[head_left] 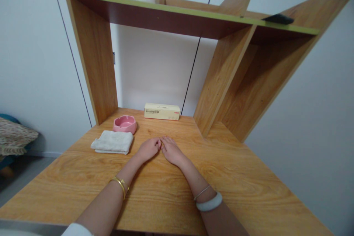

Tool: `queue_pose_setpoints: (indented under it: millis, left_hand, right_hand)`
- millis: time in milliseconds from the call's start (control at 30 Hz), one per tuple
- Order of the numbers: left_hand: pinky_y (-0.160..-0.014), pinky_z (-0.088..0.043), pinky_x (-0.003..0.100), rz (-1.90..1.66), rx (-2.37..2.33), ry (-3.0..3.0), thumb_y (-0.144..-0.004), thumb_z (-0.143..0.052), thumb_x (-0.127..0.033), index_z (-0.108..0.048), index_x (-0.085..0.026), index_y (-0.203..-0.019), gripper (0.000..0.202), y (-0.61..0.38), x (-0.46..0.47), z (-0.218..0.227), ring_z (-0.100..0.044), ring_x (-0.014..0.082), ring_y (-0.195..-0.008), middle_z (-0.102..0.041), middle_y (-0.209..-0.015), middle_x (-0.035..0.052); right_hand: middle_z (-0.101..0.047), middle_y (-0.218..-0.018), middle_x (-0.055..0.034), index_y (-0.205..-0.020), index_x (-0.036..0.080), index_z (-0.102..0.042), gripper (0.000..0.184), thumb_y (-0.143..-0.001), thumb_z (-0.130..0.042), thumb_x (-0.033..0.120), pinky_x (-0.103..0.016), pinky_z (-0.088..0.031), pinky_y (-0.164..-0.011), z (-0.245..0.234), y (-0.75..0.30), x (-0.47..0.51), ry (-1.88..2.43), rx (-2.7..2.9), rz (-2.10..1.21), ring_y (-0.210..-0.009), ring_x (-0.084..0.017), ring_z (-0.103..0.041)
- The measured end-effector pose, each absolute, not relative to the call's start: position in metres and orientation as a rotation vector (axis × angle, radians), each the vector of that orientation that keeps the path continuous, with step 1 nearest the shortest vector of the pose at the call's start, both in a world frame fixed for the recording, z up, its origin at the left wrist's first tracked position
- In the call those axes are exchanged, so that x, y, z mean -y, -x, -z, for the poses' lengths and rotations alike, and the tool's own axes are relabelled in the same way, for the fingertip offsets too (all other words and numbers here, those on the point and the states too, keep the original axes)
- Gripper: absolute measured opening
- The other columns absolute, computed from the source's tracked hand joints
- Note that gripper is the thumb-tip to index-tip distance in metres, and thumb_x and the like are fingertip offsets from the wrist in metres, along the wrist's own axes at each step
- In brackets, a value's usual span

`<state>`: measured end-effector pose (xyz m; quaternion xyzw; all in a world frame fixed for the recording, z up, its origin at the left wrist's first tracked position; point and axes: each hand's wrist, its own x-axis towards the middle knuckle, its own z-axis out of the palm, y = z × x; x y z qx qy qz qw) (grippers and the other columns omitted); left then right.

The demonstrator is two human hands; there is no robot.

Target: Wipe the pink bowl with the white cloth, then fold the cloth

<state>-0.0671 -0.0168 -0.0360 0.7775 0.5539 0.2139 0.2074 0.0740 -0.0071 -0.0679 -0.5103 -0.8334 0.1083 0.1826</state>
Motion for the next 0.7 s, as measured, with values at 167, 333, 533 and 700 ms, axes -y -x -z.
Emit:
queue_pose_setpoints:
  millis: [167, 333, 533, 700]
  left_hand:
    - [-0.064, -0.039, 0.024, -0.606, -1.522, -2.151, -0.081, -0.038, -0.014, -0.059, -0.017, -0.072, 0.023, 0.0678, 0.0172, 0.0354, -0.057, 0.0160, -0.069, -0.065, -0.072, 0.0044]
    - [-0.063, -0.039, 0.023, -0.627, -1.510, -2.139, -0.079, -0.039, -0.013, -0.057, -0.017, -0.068, 0.021, 0.0679, 0.0170, 0.0350, -0.056, 0.0147, -0.068, -0.064, -0.071, 0.0036]
    - [-0.063, -0.039, 0.023, -0.644, -1.495, -2.131, -0.079, -0.039, -0.013, -0.056, -0.018, -0.067, 0.021, 0.0679, 0.0169, 0.0356, -0.056, 0.0150, -0.068, -0.063, -0.068, 0.0032]
    - [-0.063, -0.039, 0.023, -0.654, -1.487, -2.128, -0.079, -0.039, -0.012, -0.054, -0.018, -0.066, 0.021, 0.0678, 0.0184, 0.0346, -0.056, 0.0149, -0.067, -0.063, -0.068, 0.0032]
  right_hand:
    - [-0.046, -0.137, -0.0149, -0.129, 0.013, -0.048, 0.043, -0.087, -0.039, 0.017, -0.043, -0.029, -0.106, 0.0647, -0.0738, 0.0089, 1.452, 2.364, -0.314, -0.131, -0.024, -0.035]
    - [-0.045, -0.137, -0.0146, -0.130, 0.013, -0.047, 0.045, -0.086, -0.039, 0.016, -0.044, -0.028, -0.106, 0.0652, -0.0742, 0.0090, 1.442, 2.364, -0.310, -0.131, -0.023, -0.035]
    - [-0.046, -0.137, -0.0139, -0.130, 0.014, -0.047, 0.044, -0.087, -0.039, 0.016, -0.042, -0.029, -0.106, 0.0640, -0.0737, 0.0095, 1.462, 2.362, -0.315, -0.131, -0.023, -0.035]
    - [-0.044, -0.138, -0.0144, -0.131, 0.014, -0.046, 0.045, -0.087, -0.039, 0.015, -0.042, -0.028, -0.106, 0.0612, -0.0728, 0.0121, 1.471, 2.358, -0.327, -0.131, -0.023, -0.034]
